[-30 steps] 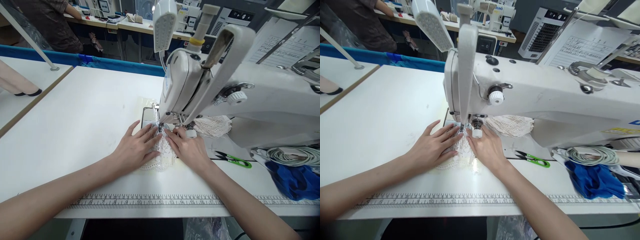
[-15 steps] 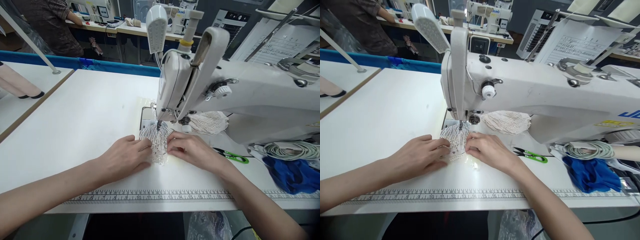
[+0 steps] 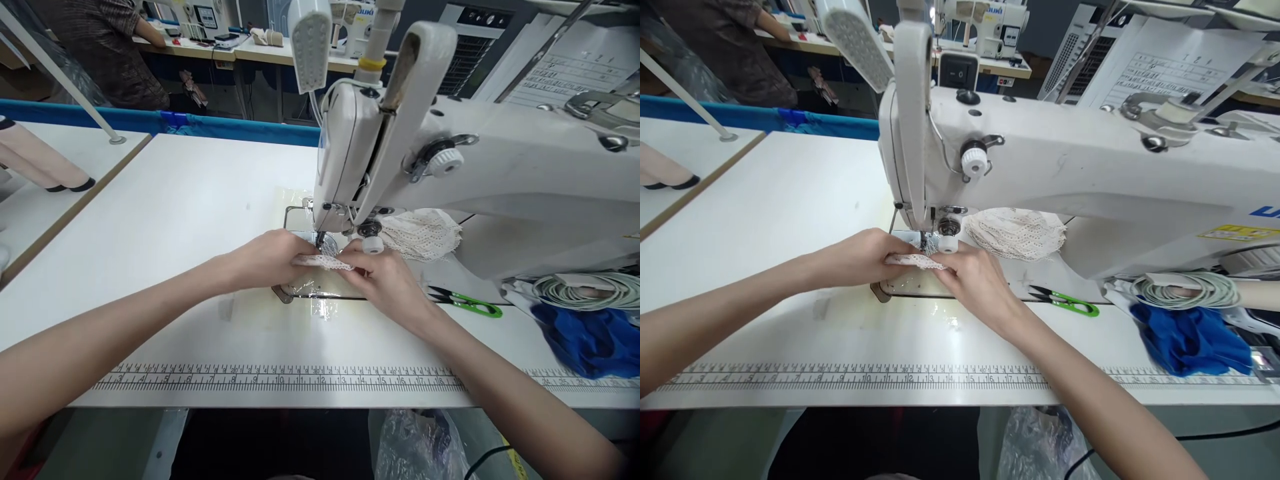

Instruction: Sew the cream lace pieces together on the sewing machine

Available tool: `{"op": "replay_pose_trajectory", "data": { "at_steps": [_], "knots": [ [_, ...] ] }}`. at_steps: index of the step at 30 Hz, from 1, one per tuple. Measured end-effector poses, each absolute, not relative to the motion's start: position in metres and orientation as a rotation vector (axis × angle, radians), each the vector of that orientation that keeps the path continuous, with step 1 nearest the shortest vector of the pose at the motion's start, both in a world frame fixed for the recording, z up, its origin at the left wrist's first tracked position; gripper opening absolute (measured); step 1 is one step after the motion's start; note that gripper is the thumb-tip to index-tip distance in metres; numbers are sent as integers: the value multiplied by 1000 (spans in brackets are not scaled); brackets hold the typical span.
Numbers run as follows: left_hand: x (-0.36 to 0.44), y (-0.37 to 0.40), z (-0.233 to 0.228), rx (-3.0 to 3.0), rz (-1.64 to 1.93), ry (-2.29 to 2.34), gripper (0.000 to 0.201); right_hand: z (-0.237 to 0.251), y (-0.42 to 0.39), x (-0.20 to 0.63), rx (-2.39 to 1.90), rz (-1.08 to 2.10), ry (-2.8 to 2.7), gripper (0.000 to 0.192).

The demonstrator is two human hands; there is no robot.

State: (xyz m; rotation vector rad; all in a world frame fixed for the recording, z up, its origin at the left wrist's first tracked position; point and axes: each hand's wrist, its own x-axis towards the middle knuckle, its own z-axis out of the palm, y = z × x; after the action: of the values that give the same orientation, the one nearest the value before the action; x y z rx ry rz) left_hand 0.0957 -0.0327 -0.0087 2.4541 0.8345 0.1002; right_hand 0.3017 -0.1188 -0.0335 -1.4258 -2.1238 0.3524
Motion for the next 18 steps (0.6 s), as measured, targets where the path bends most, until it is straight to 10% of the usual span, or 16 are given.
{"op": "replay_pose_trajectory", "data": {
  "at_steps": [10,18],
  "knots": [
    [88,-12,-16,2163,100,628,50,-45,-112,296,-1543,311,-1898,18],
    [79,-55,-40,3109,553,441,26,-48,-129,295,-1259,-65,-2324,13]
  ]
}}
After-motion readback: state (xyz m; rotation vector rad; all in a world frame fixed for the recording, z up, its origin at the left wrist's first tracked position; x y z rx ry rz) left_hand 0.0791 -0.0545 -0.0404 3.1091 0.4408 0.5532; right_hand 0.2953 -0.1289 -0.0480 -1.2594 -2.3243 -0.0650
